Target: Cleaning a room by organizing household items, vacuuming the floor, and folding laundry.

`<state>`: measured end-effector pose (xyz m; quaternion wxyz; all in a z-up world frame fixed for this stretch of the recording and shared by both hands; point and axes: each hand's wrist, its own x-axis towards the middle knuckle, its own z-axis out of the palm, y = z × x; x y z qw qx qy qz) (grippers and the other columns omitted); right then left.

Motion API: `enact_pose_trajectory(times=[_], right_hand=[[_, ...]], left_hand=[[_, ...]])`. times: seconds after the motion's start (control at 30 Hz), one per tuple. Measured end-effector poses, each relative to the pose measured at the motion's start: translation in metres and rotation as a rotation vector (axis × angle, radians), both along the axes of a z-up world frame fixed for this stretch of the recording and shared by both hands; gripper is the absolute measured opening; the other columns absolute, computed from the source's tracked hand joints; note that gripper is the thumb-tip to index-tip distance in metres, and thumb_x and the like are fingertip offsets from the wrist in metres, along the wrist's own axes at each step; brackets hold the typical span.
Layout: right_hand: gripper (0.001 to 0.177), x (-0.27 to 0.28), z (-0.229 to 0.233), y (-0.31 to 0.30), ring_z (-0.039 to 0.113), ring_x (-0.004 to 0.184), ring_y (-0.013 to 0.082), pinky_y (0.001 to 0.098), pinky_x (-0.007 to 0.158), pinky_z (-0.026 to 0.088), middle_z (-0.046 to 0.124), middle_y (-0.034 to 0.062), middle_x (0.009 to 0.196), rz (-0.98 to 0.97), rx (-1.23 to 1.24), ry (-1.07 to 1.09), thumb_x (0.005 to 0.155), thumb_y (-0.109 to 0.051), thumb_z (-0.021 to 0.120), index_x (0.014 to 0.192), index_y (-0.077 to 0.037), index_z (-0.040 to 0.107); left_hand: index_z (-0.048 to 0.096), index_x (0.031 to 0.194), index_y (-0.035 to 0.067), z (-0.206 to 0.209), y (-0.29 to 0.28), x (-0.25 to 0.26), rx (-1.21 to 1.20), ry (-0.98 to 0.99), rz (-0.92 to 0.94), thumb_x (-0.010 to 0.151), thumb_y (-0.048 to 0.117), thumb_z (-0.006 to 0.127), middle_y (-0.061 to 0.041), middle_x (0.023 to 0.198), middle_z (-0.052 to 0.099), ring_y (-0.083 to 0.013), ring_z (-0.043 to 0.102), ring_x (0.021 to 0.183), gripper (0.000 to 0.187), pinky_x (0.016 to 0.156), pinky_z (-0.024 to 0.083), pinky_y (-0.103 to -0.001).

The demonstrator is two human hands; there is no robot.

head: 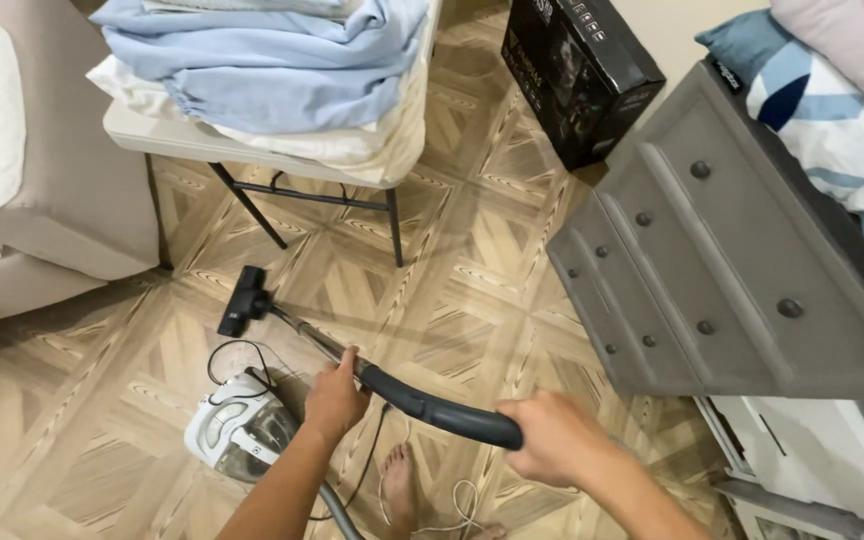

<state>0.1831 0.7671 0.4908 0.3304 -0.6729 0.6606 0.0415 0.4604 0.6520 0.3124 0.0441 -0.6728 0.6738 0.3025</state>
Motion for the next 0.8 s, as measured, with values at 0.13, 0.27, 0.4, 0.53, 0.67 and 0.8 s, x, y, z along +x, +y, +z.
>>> enact_pose_trajectory(times=[0.13,0.27,0.4,0.53,0.67,0.8], right_hand=[[0.014,0.023,-0.006,-0.018,0.071,0.081,0.0360,0.0462,0.076,0.056,0.072,0.0149,0.078,-0.035,0.015,-0.031,0.073,-0.018,0.072,0.087,-0.015,0.072],[0.018,-0.003,0.001,0.002,0.073,0.083,0.0329,0.0444,0.077,0.056,0.075,0.0123,0.081,-0.156,0.106,-0.031,0.074,-0.017,0.071,0.091,-0.018,0.075],[0.026,-0.065,0.004,0.061,0.075,0.085,0.0290,0.0414,0.079,0.057,0.077,0.0075,0.085,-0.277,0.145,-0.005,0.072,-0.022,0.076,0.098,-0.021,0.076],[0.037,-0.127,0.026,0.146,0.077,0.087,0.0261,0.0396,0.081,0.058,0.079,0.0065,0.085,-0.530,0.250,0.096,0.068,-0.019,0.080,0.105,-0.021,0.078],[0.037,-0.183,0.033,0.253,0.078,0.079,0.0192,0.0346,0.077,0.059,0.083,0.0058,0.077,-0.798,0.311,0.056,0.070,-0.018,0.082,0.107,-0.017,0.079],[0.036,-0.199,0.069,0.338,0.072,0.072,0.0203,0.0351,0.071,0.057,0.079,0.0080,0.074,-1.004,0.414,0.050,0.075,-0.016,0.078,0.111,-0.013,0.080]], left_hand=[[0.035,0.153,0.026,-0.012,-0.016,0.023,-0.040,-0.060,-0.038,0.086,0.030,0.075,-0.019,0.144,0.049,-0.0405,0.050,0.134,0.078,0.104,0.048,-0.054],[0.034,0.148,0.017,-0.017,-0.013,-0.001,-0.033,0.013,-0.248,0.086,0.034,0.076,-0.020,0.155,0.034,-0.0419,0.037,0.142,0.076,0.108,0.041,-0.058],[0.035,0.147,0.015,-0.030,0.020,-0.062,-0.081,0.167,-0.452,0.091,0.032,0.073,-0.023,0.154,0.036,-0.0473,0.032,0.142,0.070,0.110,0.035,-0.061],[0.040,0.139,0.010,-0.009,0.068,-0.143,0.019,0.333,-0.683,0.092,0.027,0.071,-0.022,0.143,0.047,-0.0458,0.036,0.140,0.059,0.114,0.032,-0.058],[0.047,0.125,0.006,-0.001,0.127,-0.227,0.057,0.458,-0.929,0.092,0.022,0.074,-0.023,0.135,0.052,-0.0484,0.038,0.137,0.045,0.106,0.032,-0.063],[0.049,0.122,0.006,0.025,0.186,-0.295,0.042,0.561,-1.058,0.092,0.021,0.072,-0.022,0.127,0.059,-0.0432,0.052,0.126,0.041,0.102,0.039,-0.057]])
